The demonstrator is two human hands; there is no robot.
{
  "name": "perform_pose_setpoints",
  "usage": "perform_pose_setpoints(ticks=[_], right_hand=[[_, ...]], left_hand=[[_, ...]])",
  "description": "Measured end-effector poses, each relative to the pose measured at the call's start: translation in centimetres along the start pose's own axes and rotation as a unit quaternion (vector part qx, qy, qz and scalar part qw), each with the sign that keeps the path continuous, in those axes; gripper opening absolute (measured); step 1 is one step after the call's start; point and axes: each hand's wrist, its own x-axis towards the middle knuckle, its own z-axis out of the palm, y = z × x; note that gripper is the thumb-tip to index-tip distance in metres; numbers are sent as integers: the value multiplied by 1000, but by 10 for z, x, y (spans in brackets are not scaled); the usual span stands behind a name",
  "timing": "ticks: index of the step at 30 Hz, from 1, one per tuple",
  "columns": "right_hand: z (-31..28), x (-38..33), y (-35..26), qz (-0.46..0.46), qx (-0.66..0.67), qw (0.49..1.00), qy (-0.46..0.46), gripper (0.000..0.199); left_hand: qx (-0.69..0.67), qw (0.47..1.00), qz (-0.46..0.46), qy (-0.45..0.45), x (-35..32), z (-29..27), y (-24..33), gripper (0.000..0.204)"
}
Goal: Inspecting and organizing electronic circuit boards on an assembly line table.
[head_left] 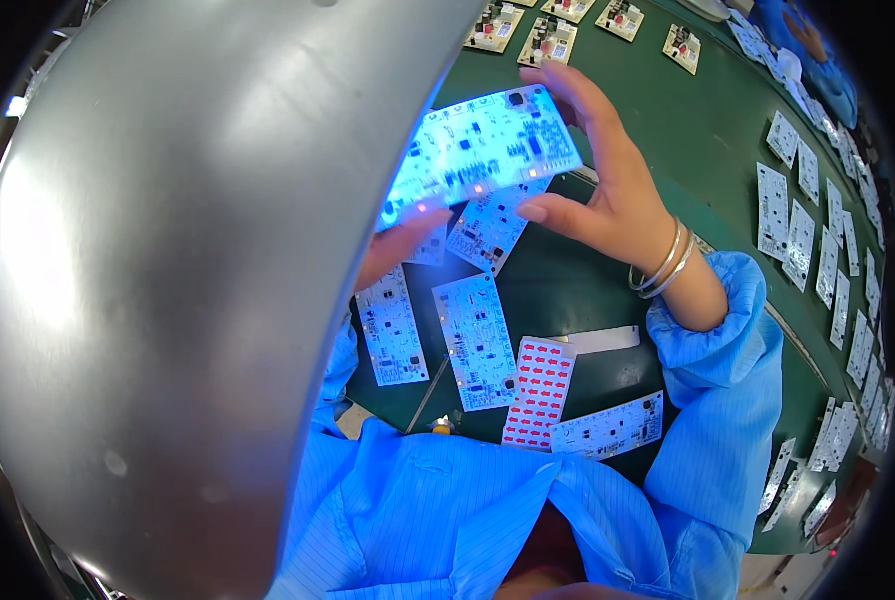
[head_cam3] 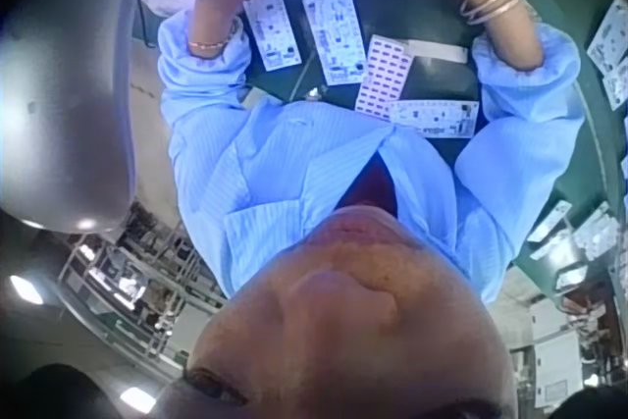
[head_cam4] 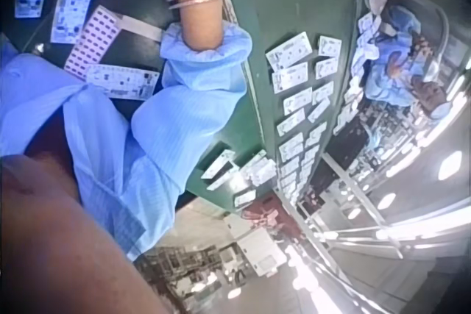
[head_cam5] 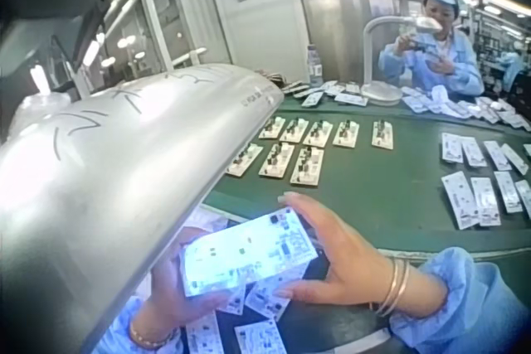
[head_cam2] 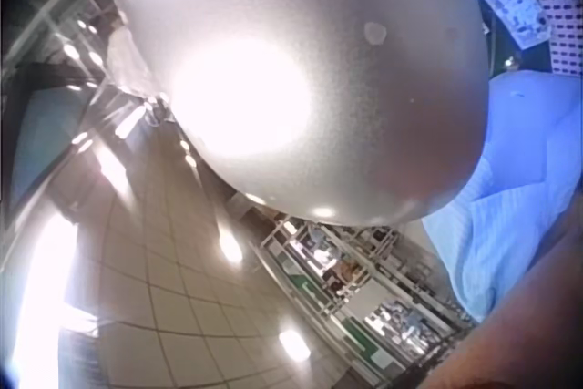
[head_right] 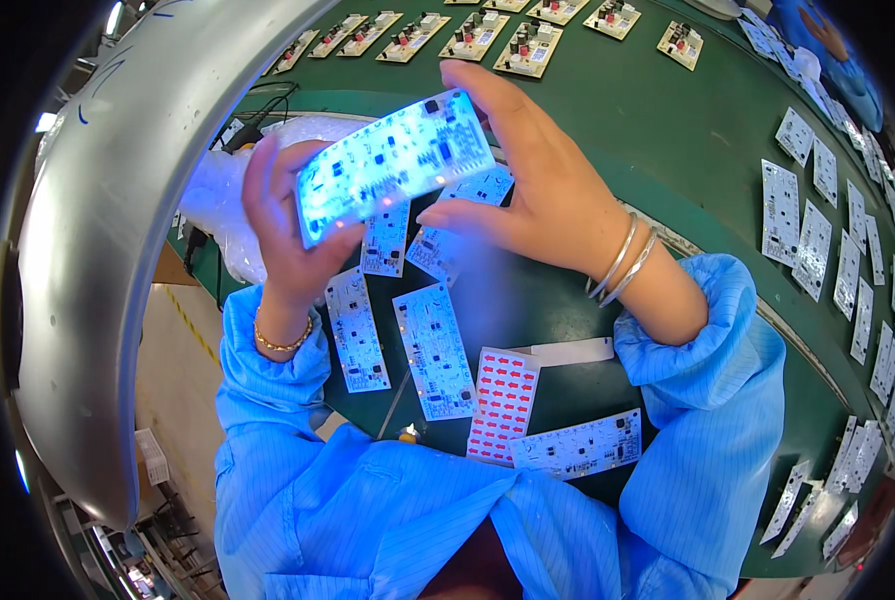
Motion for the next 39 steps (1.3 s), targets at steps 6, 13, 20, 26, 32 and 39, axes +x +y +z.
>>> perform_pose_setpoints(ticks=[6,13,20,26,32,39], right_hand=[[6,0,-3,112,74,991,9,72],[6,1,1,193,253,946,56,56],[-9,7,7,342,407,847,2,40],[-9,10,5,360,463,809,-42,34],[-3,11,2,365,433,824,-29,33],[-4,22,-10,340,537,772,13,32]], left_hand=[[-450,877,-80,-144,17,-5,-3,69],[-640,728,-191,-155,18,6,-13,71],[-626,714,-178,-259,17,9,-15,76],[-667,662,-178,-292,17,9,-15,76],[-637,705,-205,-233,10,4,-1,73],[-744,611,-60,-264,14,-5,3,72]])
